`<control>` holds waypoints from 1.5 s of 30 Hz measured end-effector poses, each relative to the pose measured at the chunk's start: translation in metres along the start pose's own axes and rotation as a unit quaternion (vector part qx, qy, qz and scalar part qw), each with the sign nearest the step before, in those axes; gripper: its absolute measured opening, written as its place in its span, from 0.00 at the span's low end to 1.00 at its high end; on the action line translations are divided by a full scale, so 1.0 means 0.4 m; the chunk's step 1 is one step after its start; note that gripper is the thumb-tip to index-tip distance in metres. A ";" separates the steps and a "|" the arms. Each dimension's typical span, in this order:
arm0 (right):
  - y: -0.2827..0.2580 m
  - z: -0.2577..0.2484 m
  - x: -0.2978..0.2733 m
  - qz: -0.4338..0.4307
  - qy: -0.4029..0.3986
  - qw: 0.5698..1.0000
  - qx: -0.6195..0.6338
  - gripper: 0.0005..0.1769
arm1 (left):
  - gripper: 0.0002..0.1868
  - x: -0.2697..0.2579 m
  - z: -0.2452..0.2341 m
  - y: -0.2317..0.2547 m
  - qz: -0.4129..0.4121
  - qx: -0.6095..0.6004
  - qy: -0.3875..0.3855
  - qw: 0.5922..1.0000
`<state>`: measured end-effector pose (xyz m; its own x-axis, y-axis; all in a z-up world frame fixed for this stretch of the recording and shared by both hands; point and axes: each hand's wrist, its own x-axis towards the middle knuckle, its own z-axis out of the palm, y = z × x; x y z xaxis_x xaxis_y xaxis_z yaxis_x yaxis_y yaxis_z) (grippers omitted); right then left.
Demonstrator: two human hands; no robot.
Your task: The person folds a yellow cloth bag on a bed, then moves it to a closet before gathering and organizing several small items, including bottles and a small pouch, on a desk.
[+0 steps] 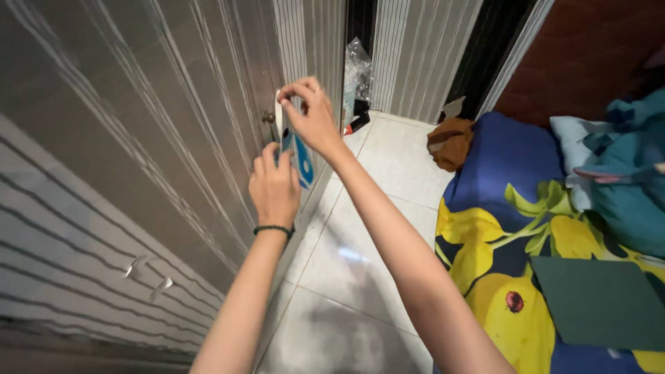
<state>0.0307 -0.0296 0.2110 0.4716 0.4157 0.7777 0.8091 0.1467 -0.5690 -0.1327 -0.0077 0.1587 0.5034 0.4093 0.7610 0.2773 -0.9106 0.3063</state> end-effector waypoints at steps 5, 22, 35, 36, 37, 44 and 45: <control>0.231 0.053 -0.054 0.060 0.091 0.966 0.235 0.19 | 0.21 -0.081 0.106 -0.024 0.081 0.069 0.108 0.988; 1.037 0.053 -0.646 0.280 -0.190 0.896 -0.288 0.35 | 0.12 -0.264 0.534 -0.193 0.227 0.085 -0.306 0.921; 1.138 0.126 -0.655 0.308 -0.131 0.886 -0.322 0.29 | 0.16 -0.298 0.631 -0.275 0.256 0.074 -0.290 0.919; 1.127 0.130 -0.661 0.334 -0.110 0.877 -0.329 0.22 | 0.17 -0.300 0.653 -0.265 0.221 0.026 -0.306 0.926; 1.114 0.120 -0.673 0.341 -0.109 0.874 -0.328 0.22 | 0.19 -0.306 0.674 -0.253 0.184 -0.021 -0.321 0.929; 0.941 0.010 -0.775 0.509 -0.124 0.787 -0.324 0.30 | 0.22 -0.416 0.873 -0.125 -0.259 -0.185 -0.297 0.900; 0.862 -0.018 -0.795 0.511 -0.190 0.787 -0.290 0.30 | 0.23 -0.448 0.893 -0.109 -0.290 -0.199 -0.309 0.884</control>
<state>0.1624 -0.1176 -0.2306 0.9301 0.3050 -0.2047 0.1514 -0.8261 -0.5428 0.0574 -0.0208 -0.1954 0.7557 0.6549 -0.0099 0.3880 -0.4353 0.8124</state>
